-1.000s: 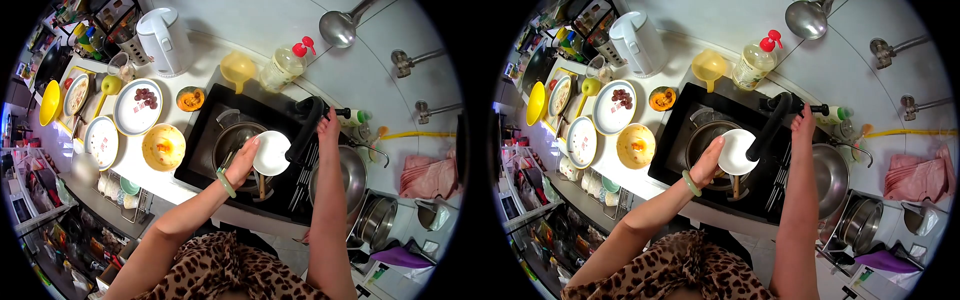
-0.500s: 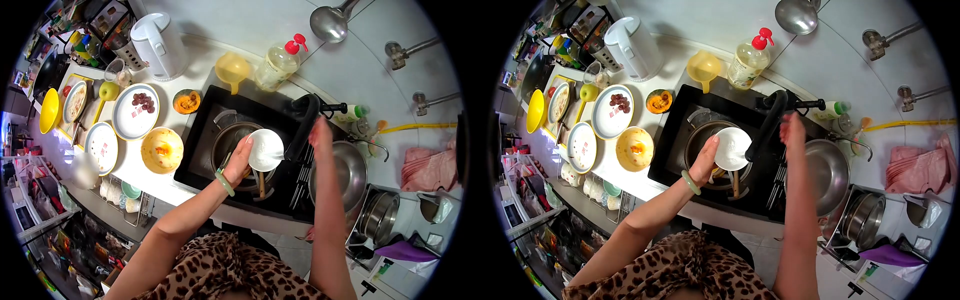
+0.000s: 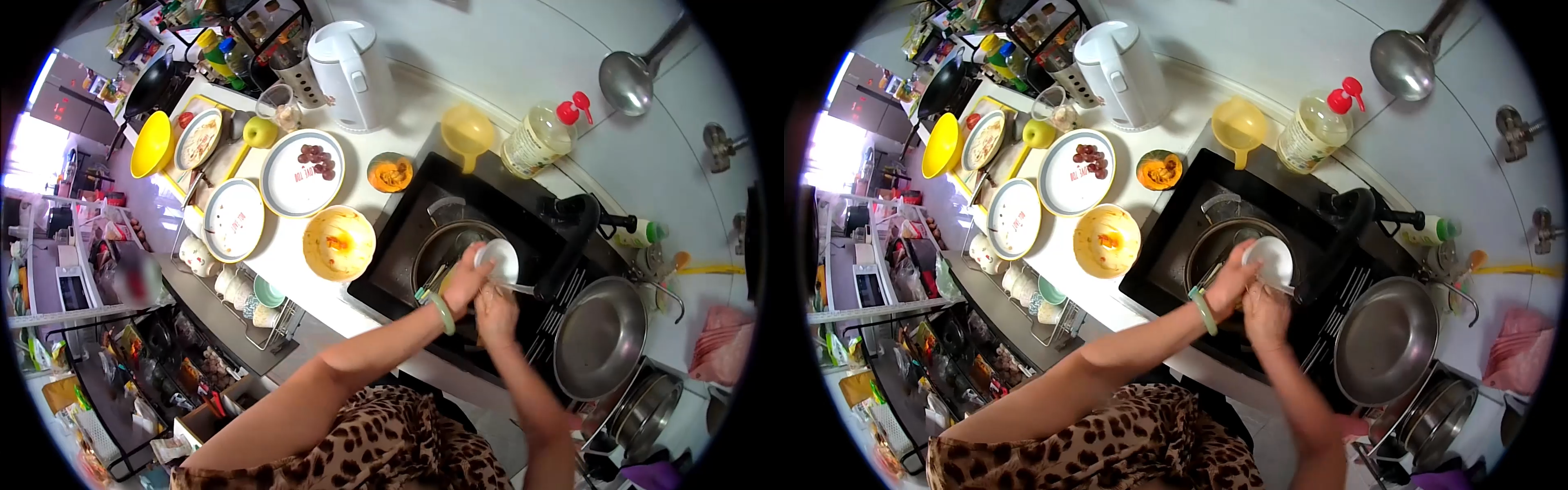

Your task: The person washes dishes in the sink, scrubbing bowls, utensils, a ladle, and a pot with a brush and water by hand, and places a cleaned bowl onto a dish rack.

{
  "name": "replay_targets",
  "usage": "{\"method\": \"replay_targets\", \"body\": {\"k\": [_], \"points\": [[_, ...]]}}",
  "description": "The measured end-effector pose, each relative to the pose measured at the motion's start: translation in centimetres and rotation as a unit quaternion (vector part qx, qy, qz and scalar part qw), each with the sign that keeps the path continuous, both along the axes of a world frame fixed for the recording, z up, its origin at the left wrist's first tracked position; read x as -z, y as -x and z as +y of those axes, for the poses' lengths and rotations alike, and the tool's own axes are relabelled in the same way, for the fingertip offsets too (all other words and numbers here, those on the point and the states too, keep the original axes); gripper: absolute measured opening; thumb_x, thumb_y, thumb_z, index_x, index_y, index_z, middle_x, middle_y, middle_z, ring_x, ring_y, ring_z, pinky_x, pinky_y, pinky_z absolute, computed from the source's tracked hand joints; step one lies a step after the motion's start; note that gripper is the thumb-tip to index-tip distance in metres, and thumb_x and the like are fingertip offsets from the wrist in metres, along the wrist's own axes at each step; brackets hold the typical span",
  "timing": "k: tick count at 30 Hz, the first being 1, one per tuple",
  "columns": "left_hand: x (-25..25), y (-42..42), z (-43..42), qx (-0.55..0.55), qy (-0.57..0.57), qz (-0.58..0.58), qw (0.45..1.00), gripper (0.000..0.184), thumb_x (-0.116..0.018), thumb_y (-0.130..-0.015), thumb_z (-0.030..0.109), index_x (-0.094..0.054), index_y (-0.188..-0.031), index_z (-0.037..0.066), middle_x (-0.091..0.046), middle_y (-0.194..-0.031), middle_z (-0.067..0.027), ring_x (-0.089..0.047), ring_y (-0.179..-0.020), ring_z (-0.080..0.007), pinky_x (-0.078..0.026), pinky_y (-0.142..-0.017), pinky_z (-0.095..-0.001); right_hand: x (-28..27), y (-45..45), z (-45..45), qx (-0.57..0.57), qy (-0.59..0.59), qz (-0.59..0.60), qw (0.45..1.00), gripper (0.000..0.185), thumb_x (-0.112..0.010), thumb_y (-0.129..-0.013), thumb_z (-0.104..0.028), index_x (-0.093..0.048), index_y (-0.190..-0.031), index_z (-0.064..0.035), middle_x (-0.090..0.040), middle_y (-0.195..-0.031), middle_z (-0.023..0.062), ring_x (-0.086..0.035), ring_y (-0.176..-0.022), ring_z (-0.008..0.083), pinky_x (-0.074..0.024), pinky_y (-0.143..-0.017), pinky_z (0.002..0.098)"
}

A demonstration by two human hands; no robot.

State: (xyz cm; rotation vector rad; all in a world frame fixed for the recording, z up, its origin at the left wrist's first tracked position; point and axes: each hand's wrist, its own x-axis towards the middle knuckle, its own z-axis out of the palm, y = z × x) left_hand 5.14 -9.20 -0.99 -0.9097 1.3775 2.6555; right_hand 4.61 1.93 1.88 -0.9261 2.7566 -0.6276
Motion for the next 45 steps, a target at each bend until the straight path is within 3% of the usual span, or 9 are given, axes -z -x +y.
{"method": "replay_targets", "body": {"k": [2,6,12,16,21,24,36,40,45], "points": [[-1.1,-0.8,0.5,0.030,-0.050,0.003,0.998,0.047,-0.052,-0.093,0.015,-0.035,-0.136,0.009,-0.051,-0.120,-0.0084,-0.049,-0.110,-0.0178,-0.040,-0.096,-0.0296,1.6,-1.6,-1.5,0.115,0.117,-0.049,0.985,0.032,-0.060,-0.079,-0.013,-0.059,-0.108,-0.0004,-0.062,-0.108,0.0168,-0.057,-0.098,0.0359,-0.0452,-0.085,0.0431],[-1.4,-2.0,-2.9,0.186,-0.016,-0.123,0.975,0.046,-0.050,-0.094,0.018,-0.034,-0.136,0.010,-0.052,-0.119,-0.0094,-0.050,-0.111,-0.0205,-0.044,-0.093,-0.0356,0.9,2.1,3.6,-0.230,-0.032,0.095,0.968,0.036,-0.066,-0.072,-0.019,-0.062,-0.106,-0.0053,-0.059,-0.119,0.0098,-0.055,-0.112,0.0271,-0.0444,-0.090,0.0427],[1.9,-1.0,-0.5,0.099,-0.065,-0.061,0.991,0.044,-0.049,-0.092,0.015,-0.035,-0.133,0.009,-0.053,-0.119,-0.0085,-0.057,-0.100,-0.0191,-0.051,-0.077,-0.0329,2.4,-1.7,-0.8,0.058,0.091,-0.058,0.992,0.026,-0.060,-0.081,-0.017,-0.064,-0.103,-0.0043,-0.065,-0.105,0.0133,-0.061,-0.093,0.0327,-0.0479,-0.082,0.0413],[-1.8,-1.8,-4.2,0.229,-0.008,-0.123,0.966,0.048,-0.049,-0.092,0.016,-0.033,-0.136,0.010,-0.053,-0.119,-0.0097,-0.056,-0.103,-0.0186,-0.052,-0.076,-0.0331,2.3,1.9,4.2,-0.206,-0.001,0.080,0.975,0.032,-0.065,-0.076,-0.019,-0.063,-0.105,-0.0069,-0.062,-0.111,0.0084,-0.059,-0.105,0.0265,-0.0470,-0.087,0.0396],[-0.4,-0.8,-2.4,0.125,-0.055,-0.071,0.988,0.048,-0.049,-0.092,0.023,-0.033,-0.136,0.013,-0.052,-0.121,-0.0089,-0.053,-0.109,-0.0215,-0.047,-0.088,-0.0395,0.9,-0.6,-1.3,0.038,0.055,-0.087,0.994,0.019,-0.054,-0.085,-0.019,-0.061,-0.097,-0.0057,-0.063,-0.101,0.0130,-0.059,-0.093,0.0330,-0.0472,-0.079,0.0427],[-0.9,-1.2,-4.5,0.229,-0.063,-0.159,0.958,0.047,-0.051,-0.093,0.028,-0.035,-0.135,0.014,-0.053,-0.121,-0.0077,-0.053,-0.111,-0.0199,-0.048,-0.088,-0.0392,1.9,0.5,1.1,-0.136,0.123,0.005,0.983,0.023,-0.059,-0.083,-0.019,-0.059,-0.102,-0.0063,-0.062,-0.100,0.0122,-0.059,-0.093,0.0324,-0.0480,-0.080,0.0414],[0.8,1.4,-7.3,0.352,-0.151,0.007,0.924,0.031,-0.053,-0.095,0.023,-0.057,-0.118,0.003,-0.063,-0.108,-0.0052,-0.056,-0.104,-0.0126,-0.043,-0.091,-0.0280,-0.4,9.0,4.0,0.148,0.274,-0.542,0.781,0.020,-0.064,-0.086,-0.018,-0.062,-0.094,-0.0007,-0.060,-0.081,0.0011,-0.055,-0.077,0.0098,-0.0452,-0.070,0.0269],[-1.3,1.2,-5.5,0.327,-0.182,0.039,0.926,0.018,-0.063,-0.088,0.007,-0.064,-0.105,0.004,-0.067,-0.100,-0.0022,-0.061,-0.092,-0.0106,-0.046,-0.087,-0.0249,-4.0,10.4,5.6,0.018,0.166,0.022,0.986,0.033,-0.064,-0.078,-0.005,-0.059,-0.111,-0.0041,-0.058,-0.114,0.0138,-0.053,-0.110,0.0305,-0.0431,-0.091,0.0386],[-2.0,0.2,-4.0,0.280,-0.178,0.045,0.942,0.013,-0.063,-0.088,0.008,-0.064,-0.101,0.006,-0.067,-0.096,0.0000,-0.061,-0.087,-0.0076,-0.047,-0.079,-0.0221,-5.8,15.0,9.0,0.158,-0.015,0.241,0.958,0.056,-0.056,-0.090,-0.019,-0.036,-0.139,-0.0008,-0.037,-0.144,0.0167,-0.033,-0.134,0.0356,-0.0287,-0.107,0.0452]]}}
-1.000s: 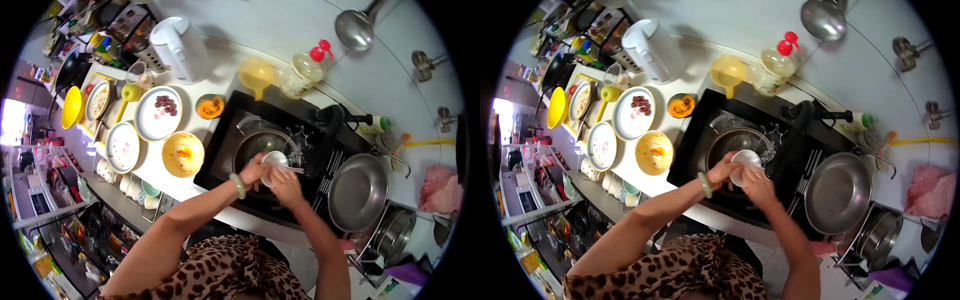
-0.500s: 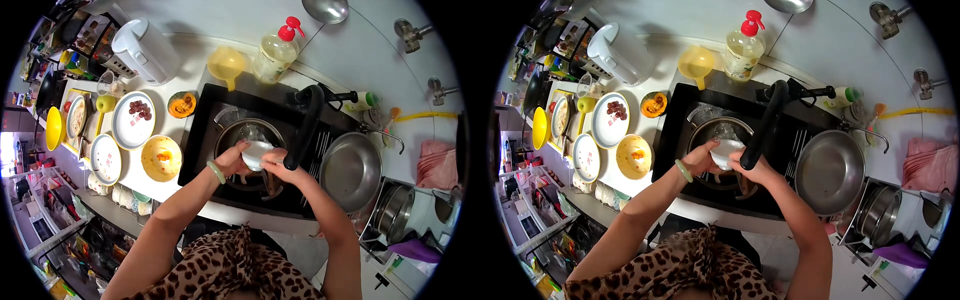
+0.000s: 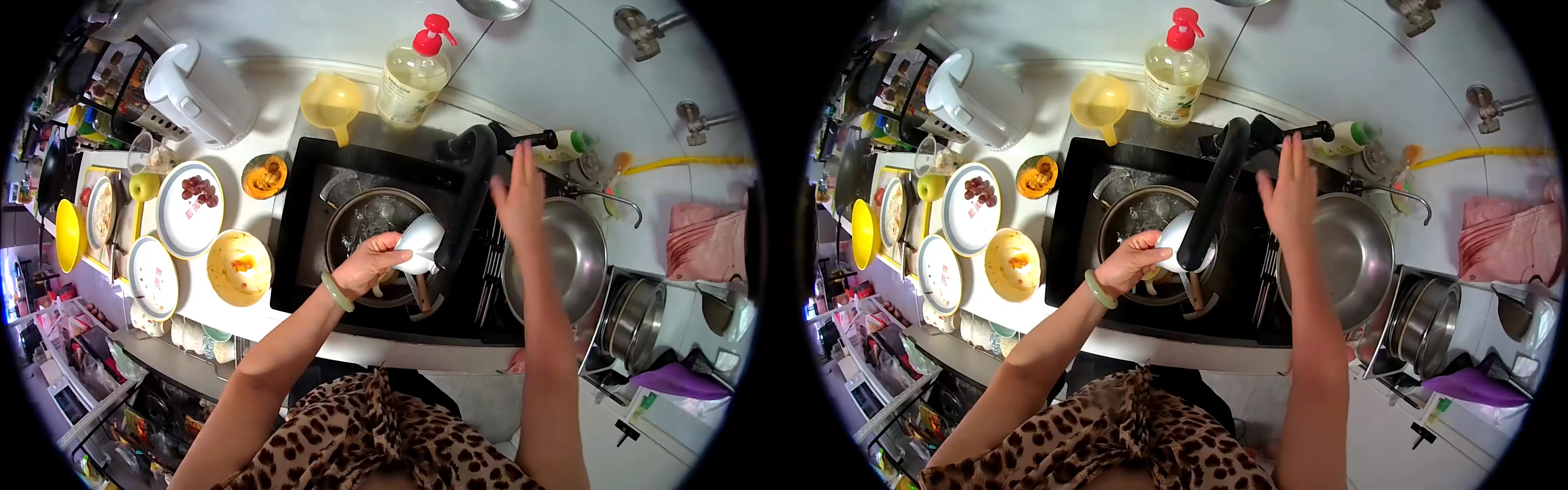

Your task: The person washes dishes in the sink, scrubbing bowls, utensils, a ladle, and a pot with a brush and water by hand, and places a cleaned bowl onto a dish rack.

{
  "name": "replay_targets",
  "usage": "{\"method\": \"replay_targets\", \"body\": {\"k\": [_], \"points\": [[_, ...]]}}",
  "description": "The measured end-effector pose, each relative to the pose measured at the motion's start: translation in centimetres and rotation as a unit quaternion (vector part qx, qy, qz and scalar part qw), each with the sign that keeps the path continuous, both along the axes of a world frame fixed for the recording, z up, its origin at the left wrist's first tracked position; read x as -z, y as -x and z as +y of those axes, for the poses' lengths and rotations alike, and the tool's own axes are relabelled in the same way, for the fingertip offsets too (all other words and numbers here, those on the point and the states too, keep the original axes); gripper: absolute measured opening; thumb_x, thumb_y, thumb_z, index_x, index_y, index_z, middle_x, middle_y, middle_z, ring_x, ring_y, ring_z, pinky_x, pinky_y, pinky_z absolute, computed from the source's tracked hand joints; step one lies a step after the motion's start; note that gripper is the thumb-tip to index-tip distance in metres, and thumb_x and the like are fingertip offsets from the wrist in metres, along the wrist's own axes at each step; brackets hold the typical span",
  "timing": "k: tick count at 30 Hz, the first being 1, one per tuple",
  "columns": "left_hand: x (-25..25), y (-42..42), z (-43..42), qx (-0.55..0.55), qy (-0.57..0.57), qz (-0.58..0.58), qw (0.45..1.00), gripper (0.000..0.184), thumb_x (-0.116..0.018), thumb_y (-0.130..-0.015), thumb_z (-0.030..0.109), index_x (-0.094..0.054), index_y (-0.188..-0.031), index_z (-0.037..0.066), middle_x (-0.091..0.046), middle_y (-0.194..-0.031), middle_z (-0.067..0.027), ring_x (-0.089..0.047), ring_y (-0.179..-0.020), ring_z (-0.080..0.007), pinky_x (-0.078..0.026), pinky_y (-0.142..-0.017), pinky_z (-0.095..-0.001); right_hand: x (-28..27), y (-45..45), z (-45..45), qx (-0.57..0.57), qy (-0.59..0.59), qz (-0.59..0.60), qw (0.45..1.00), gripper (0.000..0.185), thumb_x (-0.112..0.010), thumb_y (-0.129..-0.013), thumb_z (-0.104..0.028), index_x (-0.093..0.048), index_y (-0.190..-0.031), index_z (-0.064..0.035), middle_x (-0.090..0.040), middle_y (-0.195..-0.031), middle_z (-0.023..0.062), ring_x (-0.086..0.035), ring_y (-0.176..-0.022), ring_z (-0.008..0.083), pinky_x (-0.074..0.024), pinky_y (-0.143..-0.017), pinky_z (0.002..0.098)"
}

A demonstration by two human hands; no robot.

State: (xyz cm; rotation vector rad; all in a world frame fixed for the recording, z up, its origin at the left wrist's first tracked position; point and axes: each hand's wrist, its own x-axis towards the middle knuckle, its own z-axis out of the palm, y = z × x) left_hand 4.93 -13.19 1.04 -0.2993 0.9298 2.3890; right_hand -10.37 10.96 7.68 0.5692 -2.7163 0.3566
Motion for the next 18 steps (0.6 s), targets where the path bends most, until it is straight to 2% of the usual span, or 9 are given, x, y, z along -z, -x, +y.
{"method": "replay_targets", "body": {"k": [4,6,7,8,10,11,12,16,18], "points": [[-1.4,-0.6,-0.1,-0.020,0.036,-0.009,0.999,0.013,-0.065,-0.087,0.010,-0.065,-0.099,0.009,-0.065,-0.087,0.0058,-0.056,-0.071,-0.0006,-0.041,-0.060,-0.0154,-0.1,-1.7,0.2,0.038,-0.019,-0.051,0.998,0.059,-0.057,-0.089,-0.020,-0.033,-0.140,-0.0018,-0.034,-0.145,0.0182,-0.033,-0.133,0.0352,-0.0293,-0.107,0.0445],[-2.2,-0.6,-0.4,-0.046,0.038,-0.020,0.998,0.011,-0.066,-0.087,0.011,-0.065,-0.098,0.012,-0.063,-0.081,0.0091,-0.050,-0.063,0.0036,-0.035,-0.051,-0.0128,1.0,-5.6,0.0,0.023,0.098,-0.057,0.993,0.055,-0.057,-0.089,-0.018,-0.037,-0.138,-0.0022,-0.039,-0.141,0.0191,-0.037,-0.130,0.0352,-0.0316,-0.106,0.0433],[-1.8,-0.8,-0.8,-0.067,0.058,-0.033,0.996,0.010,-0.065,-0.087,0.012,-0.064,-0.097,0.012,-0.063,-0.081,0.0088,-0.050,-0.062,0.0031,-0.035,-0.050,-0.0126,3.3,-8.1,-0.2,0.050,0.132,-0.108,0.984,0.047,-0.058,-0.088,-0.017,-0.046,-0.131,-0.0025,-0.051,-0.129,0.0182,-0.048,-0.119,0.0353,-0.0376,-0.101,0.0429],[-1.0,-1.0,-1.6,-0.094,0.052,-0.035,0.994,0.011,-0.064,-0.087,0.012,-0.064,-0.099,0.011,-0.064,-0.084,0.0067,-0.054,-0.067,0.0002,-0.039,-0.055,-0.0143,5.5,-10.6,-1.0,0.047,0.188,-0.199,0.961,0.037,-0.059,-0.086,-0.018,-0.054,-0.120,-0.0026,-0.060,-0.113,0.0180,-0.056,-0.107,0.0357,-0.0431,-0.094,0.0431],[0.5,-1.4,-3.2,-0.143,0.045,-0.039,0.988,0.014,-0.063,-0.088,0.011,-0.063,-0.103,0.008,-0.066,-0.090,0.0026,-0.061,-0.076,-0.0054,-0.047,-0.065,-0.0178,10.5,-14.3,-1.7,0.031,0.020,-0.431,0.902,0.029,-0.059,-0.084,-0.020,-0.058,-0.107,-0.0026,-0.061,-0.102,0.0209,-0.059,-0.097,0.0370,-0.0478,-0.085,0.0449],[-1.1,-1.2,-3.6,-0.168,0.036,-0.033,0.985,0.017,-0.062,-0.089,0.011,-0.061,-0.106,0.008,-0.066,-0.093,0.0027,-0.061,-0.080,-0.0066,-0.048,-0.070,-0.0193,11.6,-15.3,-2.9,0.033,0.001,-0.452,0.892,0.028,-0.057,-0.085,-0.023,-0.059,-0.105,-0.0026,-0.062,-0.099,0.0213,-0.060,-0.094,0.0378,-0.0486,-0.082,0.0464],[-1.2,-1.2,-4.2,-0.180,0.044,-0.033,0.982,0.019,-0.062,-0.089,0.011,-0.060,-0.107,0.008,-0.066,-0.095,0.0023,-0.061,-0.084,-0.0070,-0.048,-0.074,-0.0204,13.2,-16.1,-3.6,0.039,-0.078,-0.402,0.911,0.042,-0.061,-0.083,-0.022,-0.055,-0.122,-0.0066,-0.066,-0.100,0.0126,-0.063,-0.093,0.0317,-0.0511,-0.080,0.0416],[-1.4,-2.0,-6.0,-0.198,0.061,-0.026,0.978,0.018,-0.062,-0.089,0.011,-0.059,-0.106,0.009,-0.065,-0.097,0.0021,-0.060,-0.089,-0.0076,-0.047,-0.080,-0.0229,14.7,-15.6,-6.1,0.061,-0.181,-0.429,0.883,0.047,-0.060,-0.081,-0.018,-0.051,-0.126,-0.0072,-0.065,-0.103,0.0160,-0.063,-0.096,0.0337,-0.0507,-0.081,0.0436],[-1.0,-2.3,-6.3,-0.198,0.066,-0.017,0.978,0.015,-0.062,-0.089,0.011,-0.059,-0.104,0.009,-0.064,-0.096,0.0023,-0.060,-0.088,-0.0080,-0.047,-0.080,-0.0236,13.1,-14.9,-5.5,0.106,-0.121,-0.463,0.872,0.046,-0.059,-0.081,-0.018,-0.051,-0.124,-0.0067,-0.065,-0.102,0.0179,-0.062,-0.095,0.0350,-0.0503,-0.081,0.0447]]}}
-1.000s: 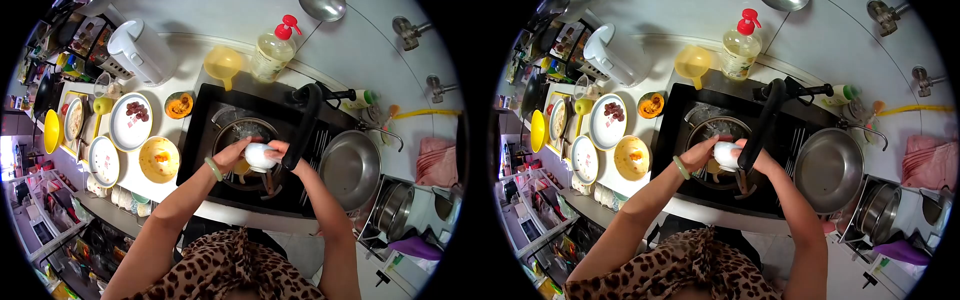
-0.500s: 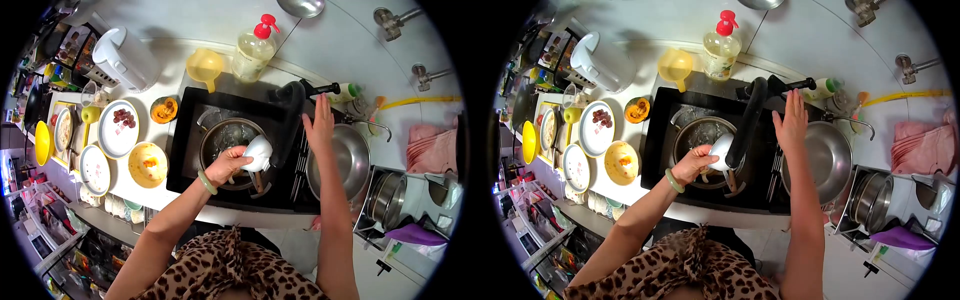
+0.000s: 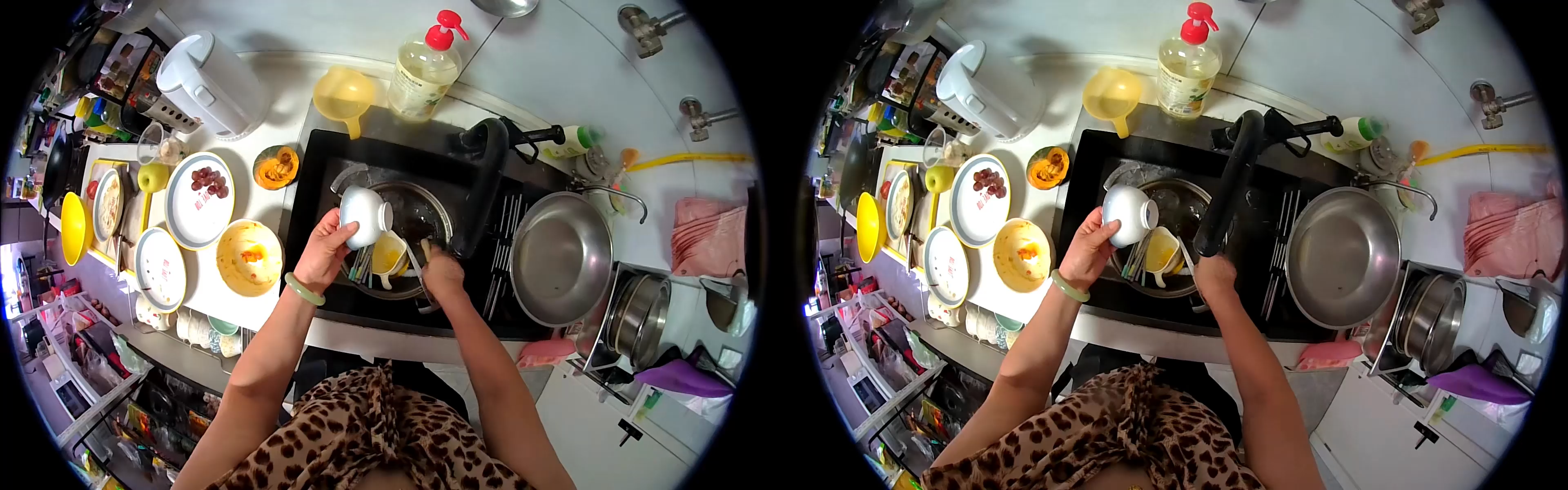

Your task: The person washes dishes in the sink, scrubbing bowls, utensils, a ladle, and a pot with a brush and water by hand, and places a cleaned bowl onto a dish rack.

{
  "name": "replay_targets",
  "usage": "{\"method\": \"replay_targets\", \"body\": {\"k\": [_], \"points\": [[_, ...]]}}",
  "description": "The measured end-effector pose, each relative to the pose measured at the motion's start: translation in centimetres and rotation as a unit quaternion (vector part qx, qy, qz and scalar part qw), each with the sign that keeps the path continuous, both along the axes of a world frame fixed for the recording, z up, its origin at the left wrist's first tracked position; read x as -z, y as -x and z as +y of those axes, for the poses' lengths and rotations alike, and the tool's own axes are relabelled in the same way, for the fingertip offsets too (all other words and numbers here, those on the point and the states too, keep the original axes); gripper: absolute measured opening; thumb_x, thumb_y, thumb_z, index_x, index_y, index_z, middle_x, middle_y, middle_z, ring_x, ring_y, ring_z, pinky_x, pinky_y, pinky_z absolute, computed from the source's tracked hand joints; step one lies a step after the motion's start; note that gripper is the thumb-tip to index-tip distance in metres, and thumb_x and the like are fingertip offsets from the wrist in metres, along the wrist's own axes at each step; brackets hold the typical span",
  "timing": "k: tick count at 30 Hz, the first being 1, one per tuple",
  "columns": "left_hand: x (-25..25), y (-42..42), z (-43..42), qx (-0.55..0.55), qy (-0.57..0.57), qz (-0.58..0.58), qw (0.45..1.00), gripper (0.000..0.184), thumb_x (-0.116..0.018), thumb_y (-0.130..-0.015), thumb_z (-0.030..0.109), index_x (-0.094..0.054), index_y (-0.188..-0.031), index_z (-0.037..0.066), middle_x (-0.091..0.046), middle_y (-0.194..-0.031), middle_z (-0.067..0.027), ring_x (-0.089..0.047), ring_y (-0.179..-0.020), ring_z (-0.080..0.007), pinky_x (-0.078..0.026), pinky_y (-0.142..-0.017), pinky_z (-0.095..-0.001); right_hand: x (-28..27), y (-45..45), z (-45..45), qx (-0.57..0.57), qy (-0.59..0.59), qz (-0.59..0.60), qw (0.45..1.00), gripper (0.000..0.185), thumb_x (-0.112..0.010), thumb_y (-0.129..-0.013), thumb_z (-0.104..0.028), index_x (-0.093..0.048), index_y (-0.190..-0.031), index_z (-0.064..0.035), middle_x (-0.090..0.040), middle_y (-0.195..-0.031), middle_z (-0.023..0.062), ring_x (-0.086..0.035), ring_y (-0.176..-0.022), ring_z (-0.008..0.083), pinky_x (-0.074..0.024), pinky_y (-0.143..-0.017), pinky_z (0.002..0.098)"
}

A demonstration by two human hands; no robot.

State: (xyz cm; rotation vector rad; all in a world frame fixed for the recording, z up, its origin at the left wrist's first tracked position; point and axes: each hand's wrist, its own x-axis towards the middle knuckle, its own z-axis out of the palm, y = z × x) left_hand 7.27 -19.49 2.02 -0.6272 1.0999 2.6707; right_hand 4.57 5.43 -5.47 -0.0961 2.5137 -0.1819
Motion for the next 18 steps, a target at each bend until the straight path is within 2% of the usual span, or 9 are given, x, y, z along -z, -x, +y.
{"method": "replay_targets", "body": {"k": [3,5,8,11,12,13,15,17,18], "points": [[0.3,-0.7,-0.1,0.012,0.010,-0.008,1.000,0.016,-0.062,-0.089,0.010,-0.059,-0.104,0.010,-0.065,-0.095,0.0022,-0.060,-0.088,-0.0078,-0.047,-0.080,-0.0238,-2.2,-0.1,2.5,0.021,0.079,0.028,0.996,0.043,-0.058,-0.082,-0.018,-0.051,-0.122,-0.0052,-0.063,-0.105,0.0213,-0.062,-0.093,0.0377,-0.0490,-0.081,0.0462],[1.2,-1.2,0.3,0.015,0.011,-0.024,1.000,0.017,-0.062,-0.087,0.007,-0.058,-0.104,0.010,-0.065,-0.095,0.0016,-0.061,-0.086,-0.0078,-0.048,-0.077,-0.0229,-5.2,-1.7,3.6,0.077,0.163,0.070,0.981,0.038,-0.056,-0.086,-0.017,-0.053,-0.122,-0.0053,-0.063,-0.107,0.0178,-0.063,-0.091,0.0329,-0.0504,-0.080,0.0401],[2.6,-1.8,1.5,0.042,-0.012,-0.018,0.999,0.027,-0.063,-0.085,0.000,-0.057,-0.110,0.008,-0.065,-0.101,-0.0004,-0.061,-0.091,-0.0102,-0.049,-0.081,-0.0245,-11.3,-4.3,4.0,0.219,0.335,-0.013,0.916,0.045,-0.057,-0.088,-0.011,-0.046,-0.131,-0.0068,-0.060,-0.108,0.0137,-0.062,-0.081,0.0234,-0.0499,-0.077,0.0315],[2.0,-1.6,3.4,0.073,-0.046,0.005,0.996,0.029,-0.063,-0.085,0.001,-0.055,-0.113,0.007,-0.065,-0.103,-0.0009,-0.062,-0.092,-0.0102,-0.049,-0.082,-0.0240,-13.5,-7.3,3.2,0.181,0.437,0.021,0.881,0.051,-0.056,-0.088,-0.006,-0.041,-0.137,-0.0087,-0.057,-0.106,0.0109,-0.057,-0.077,0.0157,-0.0475,-0.072,0.0252],[1.9,-1.4,4.2,0.086,-0.050,0.007,0.995,0.030,-0.062,-0.086,0.000,-0.055,-0.115,0.006,-0.065,-0.105,-0.0006,-0.062,-0.094,-0.0102,-0.049,-0.082,-0.0232,-14.3,-7.3,2.5,0.082,0.421,0.073,0.900,0.053,-0.055,-0.089,-0.004,-0.039,-0.139,-0.0089,-0.055,-0.106,0.0072,-0.054,-0.069,0.0150,-0.0477,-0.068,0.0258],[2.0,-1.2,4.9,0.088,-0.060,0.016,0.994,0.036,-0.058,-0.085,-0.005,-0.055,-0.121,0.003,-0.066,-0.107,-0.0033,-0.062,-0.096,-0.0111,-0.050,-0.084,-0.0254,-14.7,-7.6,2.0,0.017,0.395,0.112,0.912,0.055,-0.055,-0.088,-0.003,-0.038,-0.141,-0.0091,-0.058,-0.108,0.0108,-0.059,-0.076,0.0192,-0.0491,-0.072,0.0286],[1.5,-1.1,5.8,0.125,0.006,0.045,0.991,0.037,-0.058,-0.085,-0.006,-0.056,-0.121,0.003,-0.066,-0.108,-0.0026,-0.062,-0.097,-0.0108,-0.049,-0.087,-0.0249,-14.0,-7.9,1.6,-0.035,0.327,0.119,0.937,0.057,-0.056,-0.088,-0.005,-0.040,-0.141,-0.0188,-0.060,-0.096,0.0157,-0.062,-0.077,0.0314,-0.0495,-0.070,0.0362],[0.9,-1.0,6.5,0.121,0.010,0.020,0.992,0.032,-0.059,-0.085,-0.003,-0.059,-0.117,0.002,-0.066,-0.105,-0.0019,-0.061,-0.095,-0.0097,-0.047,-0.086,-0.0240,-12.9,-6.1,1.9,-0.021,0.360,0.164,0.918,0.058,-0.056,-0.088,-0.003,-0.040,-0.141,-0.0223,-0.060,-0.085,0.0157,-0.061,-0.074,0.0333,-0.0501,-0.067,0.0367],[1.1,-0.9,6.5,0.147,0.024,0.017,0.989,0.031,-0.060,-0.085,-0.003,-0.060,-0.116,0.002,-0.066,-0.104,-0.0017,-0.061,-0.094,-0.0093,-0.047,-0.086,-0.0238,-11.5,-4.7,2.1,-0.006,0.407,0.202,0.891,0.057,-0.055,-0.089,-0.004,-0.040,-0.141,-0.0236,-0.059,-0.080,0.0157,-0.060,-0.068,0.0288,-0.0497,-0.064,0.0355]]}}
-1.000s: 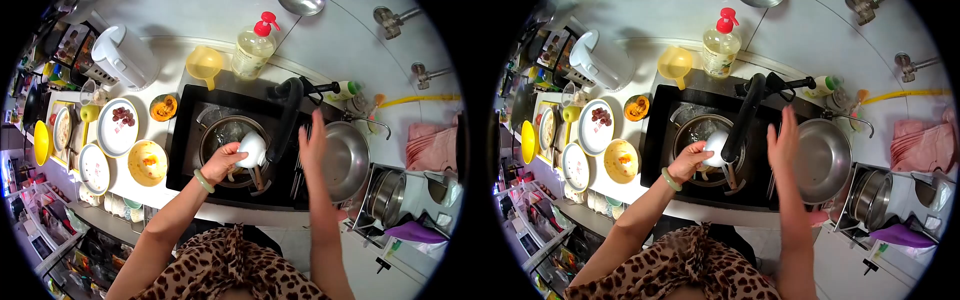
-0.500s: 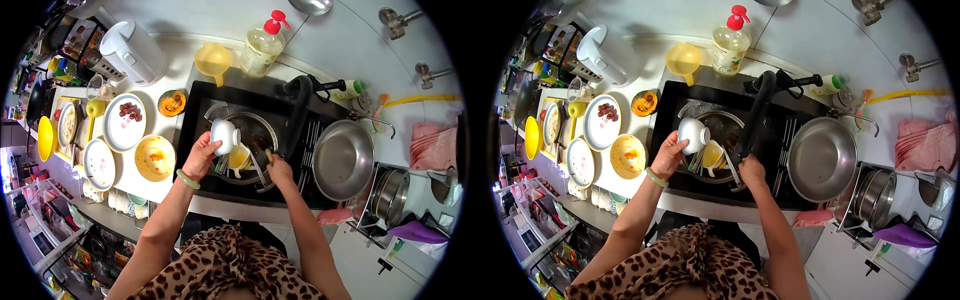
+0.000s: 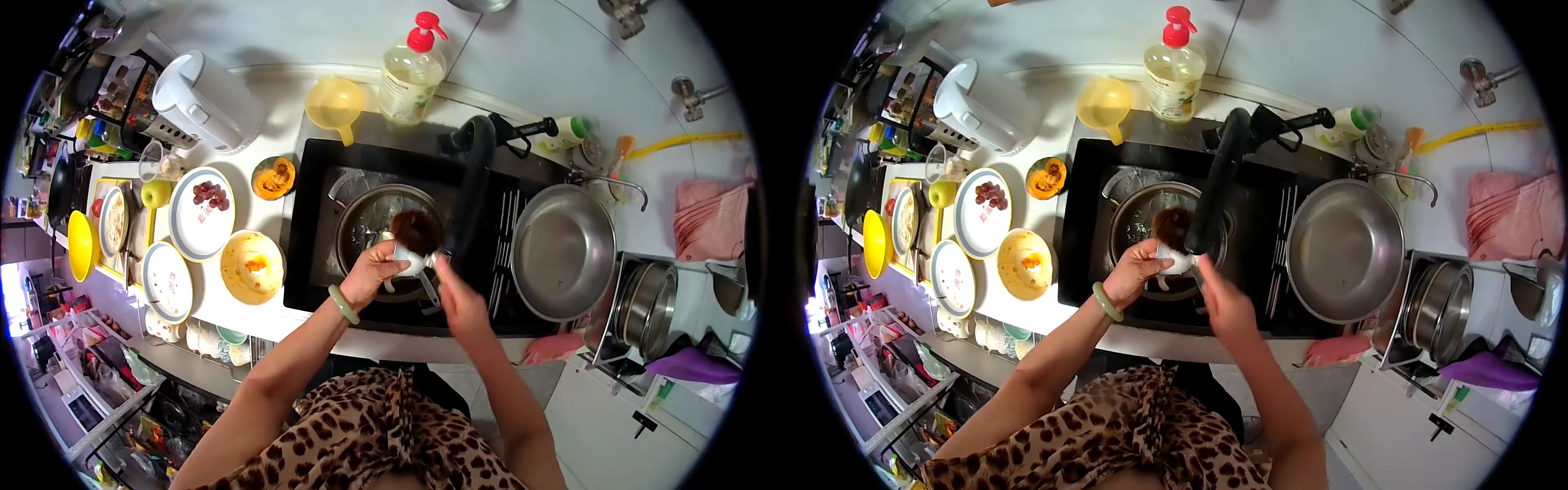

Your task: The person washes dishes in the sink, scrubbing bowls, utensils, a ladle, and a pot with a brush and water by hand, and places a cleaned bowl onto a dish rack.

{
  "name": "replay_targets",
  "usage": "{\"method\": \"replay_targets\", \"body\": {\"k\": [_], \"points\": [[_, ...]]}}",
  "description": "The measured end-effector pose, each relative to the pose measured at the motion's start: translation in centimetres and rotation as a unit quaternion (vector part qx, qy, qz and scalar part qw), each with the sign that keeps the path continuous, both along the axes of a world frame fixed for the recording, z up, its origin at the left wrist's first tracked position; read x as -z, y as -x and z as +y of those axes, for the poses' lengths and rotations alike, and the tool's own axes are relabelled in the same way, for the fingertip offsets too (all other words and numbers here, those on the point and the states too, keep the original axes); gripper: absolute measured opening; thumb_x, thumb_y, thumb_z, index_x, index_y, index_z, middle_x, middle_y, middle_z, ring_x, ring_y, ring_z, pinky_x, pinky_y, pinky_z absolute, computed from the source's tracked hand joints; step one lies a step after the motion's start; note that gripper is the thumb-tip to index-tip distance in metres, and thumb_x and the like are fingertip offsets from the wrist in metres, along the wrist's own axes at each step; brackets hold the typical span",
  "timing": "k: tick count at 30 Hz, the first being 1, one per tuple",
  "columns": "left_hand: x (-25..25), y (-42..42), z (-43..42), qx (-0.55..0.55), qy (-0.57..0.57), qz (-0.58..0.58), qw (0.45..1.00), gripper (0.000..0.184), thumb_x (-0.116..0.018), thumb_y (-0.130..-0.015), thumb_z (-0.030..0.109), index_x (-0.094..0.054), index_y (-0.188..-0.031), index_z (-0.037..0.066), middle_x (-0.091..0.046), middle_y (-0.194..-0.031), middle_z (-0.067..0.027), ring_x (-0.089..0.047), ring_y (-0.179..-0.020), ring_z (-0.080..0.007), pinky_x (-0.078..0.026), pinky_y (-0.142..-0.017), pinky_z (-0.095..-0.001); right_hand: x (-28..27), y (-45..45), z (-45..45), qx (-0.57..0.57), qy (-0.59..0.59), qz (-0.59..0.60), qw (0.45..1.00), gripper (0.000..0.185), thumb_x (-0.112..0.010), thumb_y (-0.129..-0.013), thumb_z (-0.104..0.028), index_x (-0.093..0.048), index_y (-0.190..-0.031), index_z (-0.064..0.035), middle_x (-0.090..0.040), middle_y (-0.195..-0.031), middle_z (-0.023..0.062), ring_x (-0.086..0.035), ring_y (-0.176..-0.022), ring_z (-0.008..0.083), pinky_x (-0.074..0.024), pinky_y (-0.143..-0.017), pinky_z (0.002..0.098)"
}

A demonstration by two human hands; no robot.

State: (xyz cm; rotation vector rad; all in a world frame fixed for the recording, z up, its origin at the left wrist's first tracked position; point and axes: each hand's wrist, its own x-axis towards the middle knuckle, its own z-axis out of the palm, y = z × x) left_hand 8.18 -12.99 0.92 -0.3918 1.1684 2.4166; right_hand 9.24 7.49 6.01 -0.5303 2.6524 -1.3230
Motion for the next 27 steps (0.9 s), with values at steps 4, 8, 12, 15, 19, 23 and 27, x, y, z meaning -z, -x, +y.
{"method": "replay_targets", "body": {"k": [4,8,12,15,19,23,27], "points": [[0.3,0.7,0.3,0.013,0.016,0.003,1.000,0.029,-0.061,-0.085,-0.001,-0.061,-0.114,0.002,-0.067,-0.097,-0.0012,-0.060,-0.088,-0.0075,-0.047,-0.082,-0.0222,-0.6,4.5,1.6,0.109,0.053,-0.460,0.880,0.051,-0.053,-0.093,-0.010,-0.040,-0.141,-0.0213,-0.066,-0.088,0.0119,-0.058,-0.067,0.0140,-0.0502,-0.068,0.0311],[1.4,1.0,0.5,-0.057,0.001,-0.013,0.998,0.023,-0.059,-0.085,-0.002,-0.061,-0.108,0.001,-0.066,-0.094,-0.0027,-0.062,-0.087,-0.0098,-0.050,-0.078,-0.0245,-2.7,0.0,-0.7,-0.018,0.024,-0.179,0.983,0.050,-0.055,-0.091,-0.008,-0.041,-0.139,-0.0135,-0.065,-0.112,0.0121,-0.065,-0.088,0.0192,-0.0493,-0.085,0.0317],[0.0,2.1,0.7,-0.039,-0.022,-0.007,0.999,0.026,-0.060,-0.086,-0.001,-0.061,-0.111,0.000,-0.067,-0.098,-0.0044,-0.062,-0.089,-0.0104,-0.050,-0.080,-0.0240,-1.9,-0.2,-0.7,0.018,-0.062,-0.107,0.992,0.050,-0.056,-0.091,-0.009,-0.043,-0.138,-0.0205,-0.062,-0.094,0.0161,-0.063,-0.077,0.0243,-0.0493,-0.072,0.0328],[-0.3,2.0,0.4,-0.010,-0.027,-0.003,1.000,0.028,-0.062,-0.085,-0.001,-0.061,-0.113,0.000,-0.067,-0.100,-0.0034,-0.061,-0.090,-0.0083,-0.047,-0.082,-0.0228,-0.9,5.2,0.5,0.090,0.012,-0.282,0.955,0.051,-0.054,-0.091,-0.007,-0.043,-0.139,-0.0222,-0.056,-0.067,0.0127,-0.055,-0.061,0.0143,-0.0460,-0.060,0.0282],[1.9,1.2,-0.2,0.020,-0.054,0.027,0.998,0.036,-0.065,-0.082,-0.001,-0.057,-0.117,0.002,-0.064,-0.109,-0.0050,-0.059,-0.101,-0.0133,-0.047,-0.090,-0.0274,-2.5,2.8,-0.2,0.034,-0.020,-0.209,0.977,0.049,-0.056,-0.092,-0.010,-0.043,-0.138,-0.0188,-0.067,-0.087,0.0159,-0.063,-0.073,0.0150,-0.0500,-0.069,0.0295],[0.7,2.6,0.9,-0.093,-0.105,-0.077,0.987,0.035,-0.061,-0.082,-0.005,-0.056,-0.115,0.006,-0.063,-0.107,-0.0035,-0.059,-0.098,-0.0122,-0.048,-0.084,-0.0260,-3.1,0.2,-1.4,-0.040,-0.108,-0.098,0.988,0.052,-0.057,-0.089,-0.010,-0.043,-0.138,-0.0204,-0.062,-0.110,0.0192,-0.065,-0.089,0.0337,-0.0519,-0.076,0.0355],[1.6,2.3,1.0,-0.042,-0.029,-0.017,0.999,0.028,-0.062,-0.083,-0.002,-0.060,-0.110,0.004,-0.064,-0.097,0.0006,-0.059,-0.086,-0.0074,-0.047,-0.076,-0.0216,-1.1,3.6,-0.1,-0.046,-0.117,0.008,0.992,0.050,-0.057,-0.089,-0.014,-0.043,-0.137,-0.0218,-0.062,-0.084,0.0175,-0.060,-0.071,0.0375,-0.0495,-0.059,0.0435]]}}
